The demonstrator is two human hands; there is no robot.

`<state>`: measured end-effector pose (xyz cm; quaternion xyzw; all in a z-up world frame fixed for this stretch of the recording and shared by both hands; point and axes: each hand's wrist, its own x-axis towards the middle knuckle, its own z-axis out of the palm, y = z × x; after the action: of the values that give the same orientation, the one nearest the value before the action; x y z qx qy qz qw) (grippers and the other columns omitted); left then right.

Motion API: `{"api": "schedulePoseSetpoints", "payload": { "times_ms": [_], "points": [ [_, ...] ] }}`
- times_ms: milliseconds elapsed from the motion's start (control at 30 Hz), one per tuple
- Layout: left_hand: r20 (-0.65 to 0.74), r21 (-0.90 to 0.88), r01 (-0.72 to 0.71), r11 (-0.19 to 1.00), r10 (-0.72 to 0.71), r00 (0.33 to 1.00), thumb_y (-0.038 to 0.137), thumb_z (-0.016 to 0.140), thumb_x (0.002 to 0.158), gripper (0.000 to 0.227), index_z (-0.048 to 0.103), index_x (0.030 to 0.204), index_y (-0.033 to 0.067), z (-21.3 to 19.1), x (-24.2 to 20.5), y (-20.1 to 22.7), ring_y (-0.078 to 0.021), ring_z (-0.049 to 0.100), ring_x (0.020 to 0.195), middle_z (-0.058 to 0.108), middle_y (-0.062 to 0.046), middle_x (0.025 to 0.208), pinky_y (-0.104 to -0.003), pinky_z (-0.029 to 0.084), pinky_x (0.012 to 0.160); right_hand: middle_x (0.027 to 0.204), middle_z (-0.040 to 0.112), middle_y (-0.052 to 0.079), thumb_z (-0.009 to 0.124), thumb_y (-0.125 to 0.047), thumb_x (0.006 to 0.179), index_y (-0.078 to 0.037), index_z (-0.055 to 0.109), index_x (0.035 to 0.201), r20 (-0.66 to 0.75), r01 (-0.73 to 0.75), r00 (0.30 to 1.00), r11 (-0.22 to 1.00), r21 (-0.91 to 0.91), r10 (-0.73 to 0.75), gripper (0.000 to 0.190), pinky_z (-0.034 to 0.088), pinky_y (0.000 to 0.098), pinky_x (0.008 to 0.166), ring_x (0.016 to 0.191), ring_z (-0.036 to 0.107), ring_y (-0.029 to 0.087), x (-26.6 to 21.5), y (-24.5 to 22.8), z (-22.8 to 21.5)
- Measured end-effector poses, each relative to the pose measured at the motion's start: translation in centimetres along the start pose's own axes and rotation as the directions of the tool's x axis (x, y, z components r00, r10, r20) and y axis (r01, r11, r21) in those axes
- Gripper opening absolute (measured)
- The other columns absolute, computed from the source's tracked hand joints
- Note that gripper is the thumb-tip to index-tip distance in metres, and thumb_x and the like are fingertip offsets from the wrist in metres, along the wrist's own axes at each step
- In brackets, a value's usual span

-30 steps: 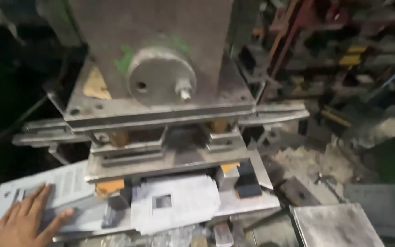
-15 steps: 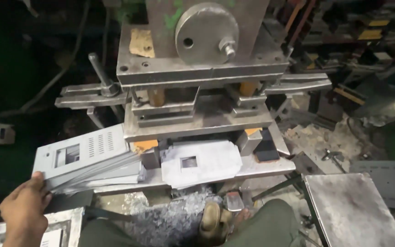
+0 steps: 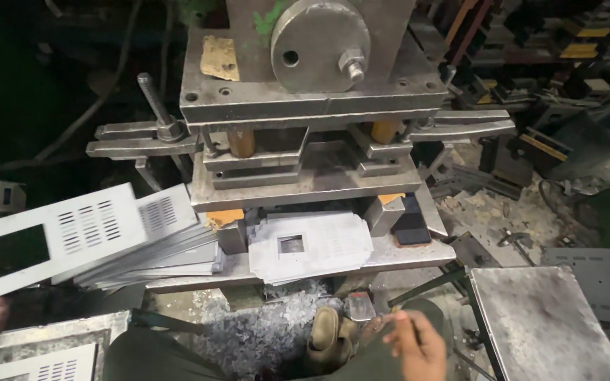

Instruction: Operate a stamping machine to process and form metal panels in an industrial setting.

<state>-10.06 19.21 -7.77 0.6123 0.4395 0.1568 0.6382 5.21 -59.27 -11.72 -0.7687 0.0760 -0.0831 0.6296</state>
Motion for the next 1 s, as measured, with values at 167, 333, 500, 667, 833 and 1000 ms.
{"api": "schedulePoseSetpoints", "payload": {
  "times_ms": [167,333,500,667,833,1000],
  "points": [
    [0.130,-0.258,-0.047,0.965,0.083,0.988,0.020,0.046,0.104,0.048,0.041,0.140,-0.0115,20.4,-21.6,10.4,-0.0313,0.062,0.125,0.058,-0.025,0.132,-0.042,0.050,0.107,0.081,0.074,0.008,0.063,-0.022,0.098,-0.002,0.076,0.103,0.341,-0.264,0.920,0.950,0.167,0.196,0.025,0.044,0.0250,0.046,0.057,0.062,0.011,-1.7,-5.5,6.6],
    [0.147,-0.607,0.014,0.794,0.096,0.985,0.016,0.049,0.105,0.048,0.042,0.142,-0.0135,25.3,-20.7,4.3,-0.0301,0.062,0.124,0.060,-0.024,0.132,-0.039,0.049,0.108,0.090,0.073,0.009,0.059,-0.021,0.099,-0.003,0.070,0.114,0.520,-0.338,0.840,0.898,0.280,0.154,0.026,0.045,0.0244,0.048,0.060,0.061,0.010,-1.6,-15.0,11.2],
    [0.189,-0.614,0.034,0.789,0.105,0.976,0.018,0.049,0.107,0.050,0.043,0.146,-0.0121,25.1,-20.1,-0.7,-0.0305,0.062,0.119,0.059,-0.025,0.132,-0.041,0.052,0.105,0.098,0.072,0.008,0.056,-0.022,0.101,-0.003,0.067,0.121,0.579,-0.392,0.800,0.869,0.301,0.160,0.030,0.046,0.0241,0.053,0.065,0.062,0.010,-1.3,-17.4,12.9],
    [0.379,-0.392,0.133,0.910,0.028,0.925,0.021,0.048,0.101,0.045,0.052,0.137,-0.0066,29.9,-24.5,5.2,-0.0343,0.072,0.105,0.070,-0.025,0.117,-0.045,0.058,0.094,0.092,0.067,0.009,0.055,-0.020,0.103,-0.003,0.063,0.121,0.658,-0.382,0.749,0.863,0.331,0.079,0.026,0.046,0.0252,0.054,0.066,0.062,0.011,-2.4,-15.7,13.3],
    [0.580,-0.373,0.012,0.928,0.224,0.783,0.026,0.048,0.103,0.045,0.057,0.129,-0.0090,37.4,-26.6,12.6,-0.0298,0.074,0.105,0.071,-0.022,0.115,-0.040,0.058,0.097,0.084,0.066,0.008,0.051,-0.024,0.105,-0.001,0.060,0.104,0.374,-0.262,0.922,0.870,0.416,0.099,0.025,0.044,0.0264,0.049,0.058,0.057,0.012,0.8,-22.7,15.2],
    [0.590,-0.506,0.173,0.845,0.192,0.784,0.024,0.051,0.106,0.044,0.054,0.123,-0.0164,41.9,-25.5,15.3,-0.0322,0.071,0.114,0.066,-0.027,0.119,-0.042,0.056,0.105,0.079,0.063,0.008,0.055,-0.019,0.102,-0.003,0.059,0.097,0.306,-0.354,0.929,0.744,0.567,0.209,0.018,0.039,0.0276,0.044,0.054,0.052,0.013,10.5,-24.2,18.7]
  ]
}}
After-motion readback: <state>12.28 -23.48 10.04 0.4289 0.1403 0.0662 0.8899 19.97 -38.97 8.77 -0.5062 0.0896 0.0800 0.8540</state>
